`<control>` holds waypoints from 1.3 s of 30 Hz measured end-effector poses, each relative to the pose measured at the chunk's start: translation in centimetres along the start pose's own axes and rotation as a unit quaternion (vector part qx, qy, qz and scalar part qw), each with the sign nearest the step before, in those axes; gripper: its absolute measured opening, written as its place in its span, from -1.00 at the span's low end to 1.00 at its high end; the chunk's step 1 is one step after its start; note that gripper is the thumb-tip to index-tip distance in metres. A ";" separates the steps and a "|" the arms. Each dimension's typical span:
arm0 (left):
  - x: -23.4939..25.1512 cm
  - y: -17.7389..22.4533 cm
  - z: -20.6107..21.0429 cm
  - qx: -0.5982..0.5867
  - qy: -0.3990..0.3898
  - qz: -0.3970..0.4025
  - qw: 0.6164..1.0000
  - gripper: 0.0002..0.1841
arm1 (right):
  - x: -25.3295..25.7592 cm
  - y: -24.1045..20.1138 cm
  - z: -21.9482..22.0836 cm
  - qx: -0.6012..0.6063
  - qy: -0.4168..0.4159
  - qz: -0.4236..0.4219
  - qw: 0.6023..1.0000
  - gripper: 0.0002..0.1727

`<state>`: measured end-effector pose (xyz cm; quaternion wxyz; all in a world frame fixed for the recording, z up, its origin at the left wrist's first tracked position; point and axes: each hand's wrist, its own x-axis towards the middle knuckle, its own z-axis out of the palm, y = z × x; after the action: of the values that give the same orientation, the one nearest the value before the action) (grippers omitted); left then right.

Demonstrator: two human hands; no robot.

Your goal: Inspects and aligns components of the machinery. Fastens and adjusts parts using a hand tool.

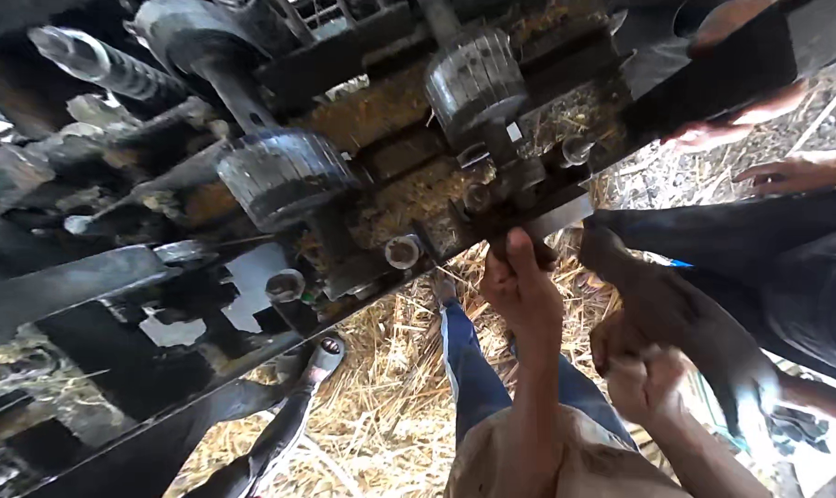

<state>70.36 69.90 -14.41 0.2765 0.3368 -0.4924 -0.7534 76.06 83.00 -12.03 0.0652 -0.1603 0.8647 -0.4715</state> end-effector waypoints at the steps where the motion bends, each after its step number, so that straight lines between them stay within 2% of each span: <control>1: 0.2 0.0 0.2 -0.009 0.002 0.003 1.000 -0.69 | 0.1 0.1 0.2 0.004 0.007 0.002 1.000 -0.48; 4: -0.2 -0.3 -0.2 -0.014 -0.012 -0.018 1.000 -0.70 | 1.3 1.9 0.8 -0.042 -0.003 0.022 0.999 -0.38; 6: 0.1 -0.2 -0.1 -0.004 -0.010 -0.015 1.000 -0.71 | 1.7 1.9 0.6 -0.024 -0.007 0.010 1.000 -0.34; 10: 0.2 -0.3 0.0 0.013 0.000 0.001 1.000 -0.69 | 0.4 0.0 -0.2 -0.003 0.000 -0.007 1.000 -0.47; 13: -0.1 -0.2 -0.3 0.007 -0.010 -0.025 1.000 -0.68 | 1.6 1.7 0.4 -0.071 -0.011 0.019 0.997 -0.40; 15: 0.2 0.1 -0.1 0.011 -0.014 -0.034 0.999 -0.68 | 1.9 1.5 0.0 -0.061 -0.015 0.015 0.998 -0.34; 18: 0.4 0.6 0.1 0.010 -0.007 -0.043 0.999 -0.67 | 1.3 -0.2 -0.3 -0.059 0.000 0.008 0.998 -0.37; 21: 0.1 0.8 -0.2 0.024 -0.017 -0.059 0.998 -0.67 | 2.2 1.1 0.4 -0.096 -0.002 0.001 0.995 -0.43; 27: 0.5 2.3 0.0 0.038 -0.009 -0.093 0.995 -0.65 | 0.4 -0.5 -1.0 -0.023 -0.025 -0.005 0.999 -0.37; 33: 0.5 1.0 -0.5 -0.014 -0.028 -0.071 0.997 -0.67 | 2.3 0.2 -0.1 -0.098 -0.024 0.011 0.995 -0.38; 36: 0.8 2.4 0.0 0.011 -0.002 -0.102 0.995 -0.66 | 1.2 -1.4 -1.1 -0.101 -0.040 0.006 0.994 -0.34; 39: 1.2 3.2 0.3 -0.007 0.004 -0.125 0.992 -0.65 | 0.2 -0.5 -1.0 -0.089 -0.026 -0.007 0.996 -0.30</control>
<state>69.62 68.03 -11.66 0.1846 0.3966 -0.4404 -0.7840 75.74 83.50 -11.01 0.0696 -0.1834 0.9001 -0.3891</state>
